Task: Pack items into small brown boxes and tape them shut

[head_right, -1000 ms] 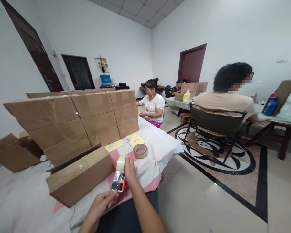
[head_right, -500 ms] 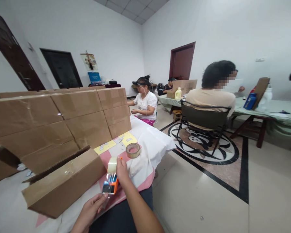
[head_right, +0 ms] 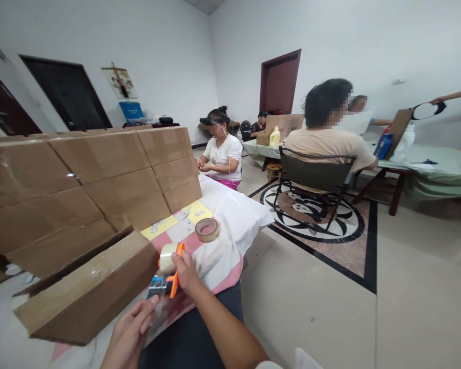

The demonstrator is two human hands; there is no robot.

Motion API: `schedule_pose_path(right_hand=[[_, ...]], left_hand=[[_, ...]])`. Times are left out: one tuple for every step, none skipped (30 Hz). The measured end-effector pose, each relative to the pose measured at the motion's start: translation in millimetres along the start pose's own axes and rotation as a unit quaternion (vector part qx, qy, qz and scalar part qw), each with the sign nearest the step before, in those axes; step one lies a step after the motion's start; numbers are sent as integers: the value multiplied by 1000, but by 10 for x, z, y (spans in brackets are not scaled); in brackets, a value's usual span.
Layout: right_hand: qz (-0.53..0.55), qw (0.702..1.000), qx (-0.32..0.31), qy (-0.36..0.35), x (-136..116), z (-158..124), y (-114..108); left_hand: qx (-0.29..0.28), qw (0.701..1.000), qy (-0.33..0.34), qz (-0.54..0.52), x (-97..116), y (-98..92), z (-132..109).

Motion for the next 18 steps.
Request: schedule_pose_path(right_hand=[[-2, 1000, -2, 1, 8, -11, 5], [-5, 1000, 7, 2, 10, -22, 1], [-8, 1000, 19, 8, 11, -32, -8], [-10, 999, 27, 15, 9, -40, -12], [-11, 999, 31, 23, 6, -46, -11], [-10, 999, 33, 31, 1, -50, -8], [-9, 999, 34, 38, -4, -49, -3], [-8, 998, 35, 43, -8, -46, 2], [-8, 998, 36, 46, -13, -39, 6], [-5, 998, 38, 47, -16, -31, 10], [-3, 998, 40, 49, -17, -21, 11], [0, 998, 42, 51, -14, -11, 11], [3, 998, 43, 55, -8, -1, 11], [6, 997, 44, 60, 1, 10, 10], [9, 997, 43, 65, 12, 21, 9], [12, 997, 42, 70, 23, 32, 8], [16, 996, 43, 74, 34, 45, 5], [21, 996, 45, 79, 47, 58, 1]], left_hand=[[0, 1000, 1, -4, 29, 6, -17], [-1, 1000, 0, -9, 51, 13, -30], [-1, 1000, -2, -15, 67, 18, -38], [-2, 1000, -6, -21, 78, 23, -44], [-2, 1000, -9, -26, 86, 26, -46], [-1, 999, -11, -30, 93, 29, -46], [1, 999, -11, -34, 99, 30, -45], [5, 999, -8, -39, 104, 30, -44], [9, 999, -5, -44, 108, 31, -41], [13, 999, -1, -48, 109, 32, -40], [16, 999, 3, -51, 109, 36, -38], [18, 998, 7, -53, 110, 42, -37], [18, 998, 12, -54, 111, 50, -37], [18, 998, 16, -53, 115, 61, -38], [17, 998, 19, -52, 121, 73, -39], [17, 998, 23, -51, 131, 83, -40], [17, 998, 25, -50, 142, 95, -40], [17, 998, 27, -49, 155, 106, -41]])
Point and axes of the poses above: each hand's wrist, its own z-axis towards the middle knuckle, its own y-axis out of the palm, x = y × z, the point moved 5 cm from there along z, towards the middle knuckle, and after that the axes turned 3 degrees about y, right-handed, at the moved point
